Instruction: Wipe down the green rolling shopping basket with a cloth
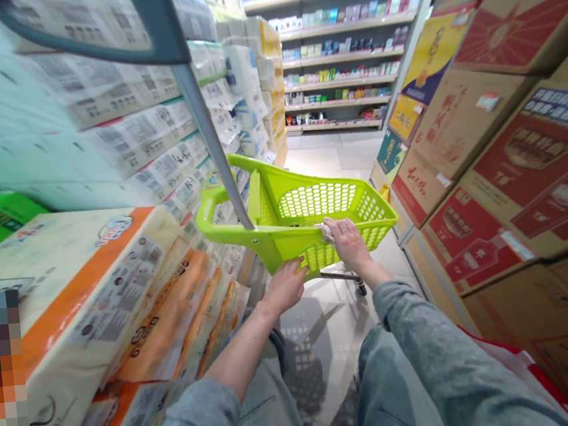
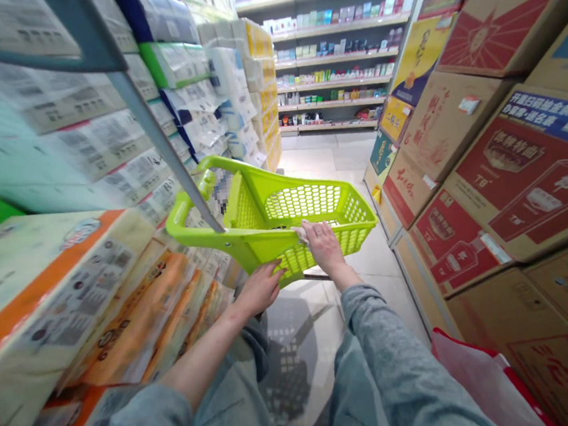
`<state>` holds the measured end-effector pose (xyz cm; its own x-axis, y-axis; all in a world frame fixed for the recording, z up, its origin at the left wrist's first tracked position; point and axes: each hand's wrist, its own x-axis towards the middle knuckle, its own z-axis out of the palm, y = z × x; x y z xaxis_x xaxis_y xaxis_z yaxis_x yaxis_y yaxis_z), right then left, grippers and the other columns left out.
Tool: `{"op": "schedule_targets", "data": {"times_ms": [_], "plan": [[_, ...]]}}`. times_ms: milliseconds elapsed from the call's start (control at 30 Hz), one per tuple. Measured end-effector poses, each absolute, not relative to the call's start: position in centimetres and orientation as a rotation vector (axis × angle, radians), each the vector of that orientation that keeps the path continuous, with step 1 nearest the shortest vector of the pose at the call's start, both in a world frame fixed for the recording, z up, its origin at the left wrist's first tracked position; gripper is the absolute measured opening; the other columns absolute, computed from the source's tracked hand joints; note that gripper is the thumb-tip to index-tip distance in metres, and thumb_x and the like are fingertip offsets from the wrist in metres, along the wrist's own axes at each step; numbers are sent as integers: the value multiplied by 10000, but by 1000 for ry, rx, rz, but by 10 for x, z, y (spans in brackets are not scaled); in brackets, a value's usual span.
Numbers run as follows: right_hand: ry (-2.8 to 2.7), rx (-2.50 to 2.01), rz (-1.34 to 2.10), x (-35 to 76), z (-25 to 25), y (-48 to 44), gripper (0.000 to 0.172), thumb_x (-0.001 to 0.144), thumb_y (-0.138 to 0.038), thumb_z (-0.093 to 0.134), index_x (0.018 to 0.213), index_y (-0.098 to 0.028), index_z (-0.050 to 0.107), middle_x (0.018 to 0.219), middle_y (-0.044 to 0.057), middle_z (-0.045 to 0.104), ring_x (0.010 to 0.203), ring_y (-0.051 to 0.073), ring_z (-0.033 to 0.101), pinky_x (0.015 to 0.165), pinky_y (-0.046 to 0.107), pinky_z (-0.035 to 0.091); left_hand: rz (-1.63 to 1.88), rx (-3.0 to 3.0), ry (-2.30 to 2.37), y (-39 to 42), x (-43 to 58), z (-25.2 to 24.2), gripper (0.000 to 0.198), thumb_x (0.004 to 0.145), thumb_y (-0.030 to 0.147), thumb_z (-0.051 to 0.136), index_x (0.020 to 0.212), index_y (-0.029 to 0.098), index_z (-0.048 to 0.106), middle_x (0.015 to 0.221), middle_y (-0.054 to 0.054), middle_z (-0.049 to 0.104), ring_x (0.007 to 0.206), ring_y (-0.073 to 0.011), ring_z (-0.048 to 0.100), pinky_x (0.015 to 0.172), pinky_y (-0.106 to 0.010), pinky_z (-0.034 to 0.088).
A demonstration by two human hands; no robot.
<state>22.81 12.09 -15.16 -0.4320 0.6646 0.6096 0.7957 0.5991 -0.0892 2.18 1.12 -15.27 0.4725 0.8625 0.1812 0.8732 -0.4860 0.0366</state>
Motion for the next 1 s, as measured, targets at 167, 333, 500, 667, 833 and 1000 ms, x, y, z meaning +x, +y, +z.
{"op": "schedule_targets", "data": {"times_ms": [167,333,500,667,833,1000], "plan": [[-2264,-1270,-367,245,-150,128,364,954,-266,348,1236,-124,530,1126,141,614,1079,248,509,1053,432,299,-629,-2436,-1455,-6,-13,-110,399,834,138,474,1226,179,538,1242,-121,550,1165,-225,491,991,-387,425],[-2294,-1407,-408,242,-142,129,375,951,-235,343,1258,-113,521,1092,147,628,1062,258,524,1053,475,292,-872,-1969,-1496,-6,-45,-51,364,877,231,465,1231,166,523,1218,-135,552,1197,-248,460,1053,-442,336],[-2261,-1458,-396,233,-139,124,408,937,-181,322,1286,-70,501,1181,188,603,1117,291,499,1045,548,294,-588,-1958,-1632,14,-64,-24,295,913,279,410,1126,199,597,990,-95,627,1036,-246,545,1108,-516,207],[-2261,-1166,-253,186,-125,105,444,903,-135,337,1316,-53,478,1222,208,572,1132,273,489,1006,474,388,-466,-2003,-1647,13,-62,-20,284,911,257,398,1089,221,616,993,-101,609,1049,-247,535,1097,-473,228],[-2169,-926,-110,121,-96,73,453,927,-170,320,1358,-114,449,1231,177,567,1159,260,478,1008,484,399,-460,-2005,-1691,-2,-53,-17,273,897,234,423,1102,218,603,1009,-105,597,1072,-252,522,1095,-470,217],[-2177,-831,-76,114,-87,59,456,941,-189,319,1380,-115,420,1269,176,543,1201,248,458,1027,467,392,-460,-2000,-1679,-11,-50,-19,284,918,241,386,1105,203,596,989,-102,593,1049,-251,523,1080,-465,227]]}}
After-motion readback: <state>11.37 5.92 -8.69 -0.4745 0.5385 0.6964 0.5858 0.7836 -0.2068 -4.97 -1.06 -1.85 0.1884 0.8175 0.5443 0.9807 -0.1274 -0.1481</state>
